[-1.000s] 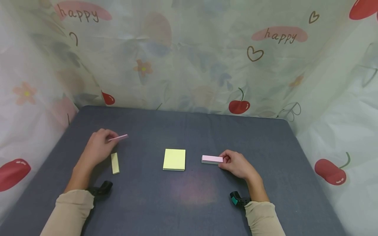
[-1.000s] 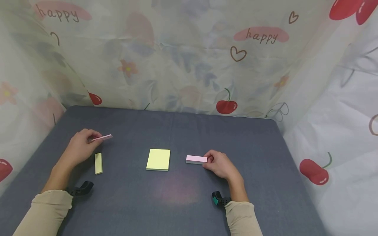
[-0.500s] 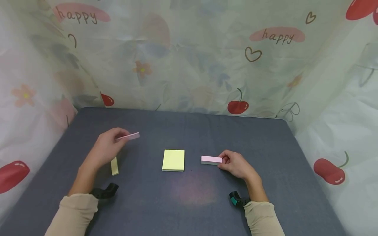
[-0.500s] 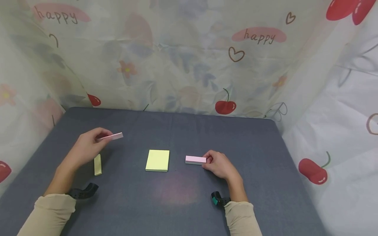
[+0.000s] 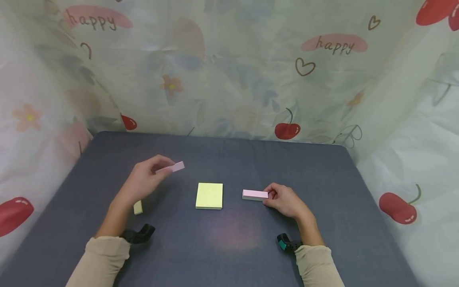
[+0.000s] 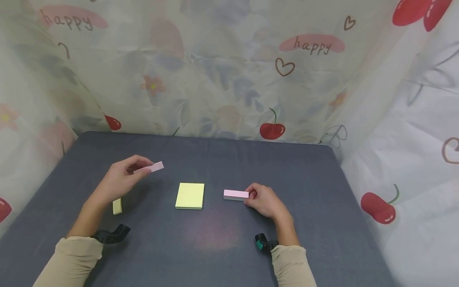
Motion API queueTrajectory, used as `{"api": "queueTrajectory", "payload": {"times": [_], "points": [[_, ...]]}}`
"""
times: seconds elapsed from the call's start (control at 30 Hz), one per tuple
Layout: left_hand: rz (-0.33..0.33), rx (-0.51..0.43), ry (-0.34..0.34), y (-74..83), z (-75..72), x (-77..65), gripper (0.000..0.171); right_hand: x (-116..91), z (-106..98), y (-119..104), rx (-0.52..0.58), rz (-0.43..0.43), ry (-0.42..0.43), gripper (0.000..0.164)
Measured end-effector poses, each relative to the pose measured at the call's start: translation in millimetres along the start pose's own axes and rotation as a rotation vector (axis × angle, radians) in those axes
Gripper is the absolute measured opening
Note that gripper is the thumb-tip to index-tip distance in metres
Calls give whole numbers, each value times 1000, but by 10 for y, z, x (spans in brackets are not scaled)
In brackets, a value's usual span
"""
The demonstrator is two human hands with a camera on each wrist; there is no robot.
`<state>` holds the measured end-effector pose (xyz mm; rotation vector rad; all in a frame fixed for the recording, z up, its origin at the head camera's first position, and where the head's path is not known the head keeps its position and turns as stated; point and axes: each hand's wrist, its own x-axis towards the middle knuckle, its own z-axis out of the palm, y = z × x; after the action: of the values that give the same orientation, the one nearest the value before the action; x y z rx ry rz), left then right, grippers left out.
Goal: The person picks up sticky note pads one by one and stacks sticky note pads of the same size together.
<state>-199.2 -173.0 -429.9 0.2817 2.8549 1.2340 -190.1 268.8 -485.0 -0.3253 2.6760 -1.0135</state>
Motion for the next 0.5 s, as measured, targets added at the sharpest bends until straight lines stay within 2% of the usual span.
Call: {"api": "queueTrajectory", "payload": {"times": [0.27,0.5], "points": [[28,-79,-2,145,163,104,22,4,-14,-3,13,-5,-4,18],[78,-163,-35,347,336,222,21,-3,-18,20,15,-7,-1,17]]}}
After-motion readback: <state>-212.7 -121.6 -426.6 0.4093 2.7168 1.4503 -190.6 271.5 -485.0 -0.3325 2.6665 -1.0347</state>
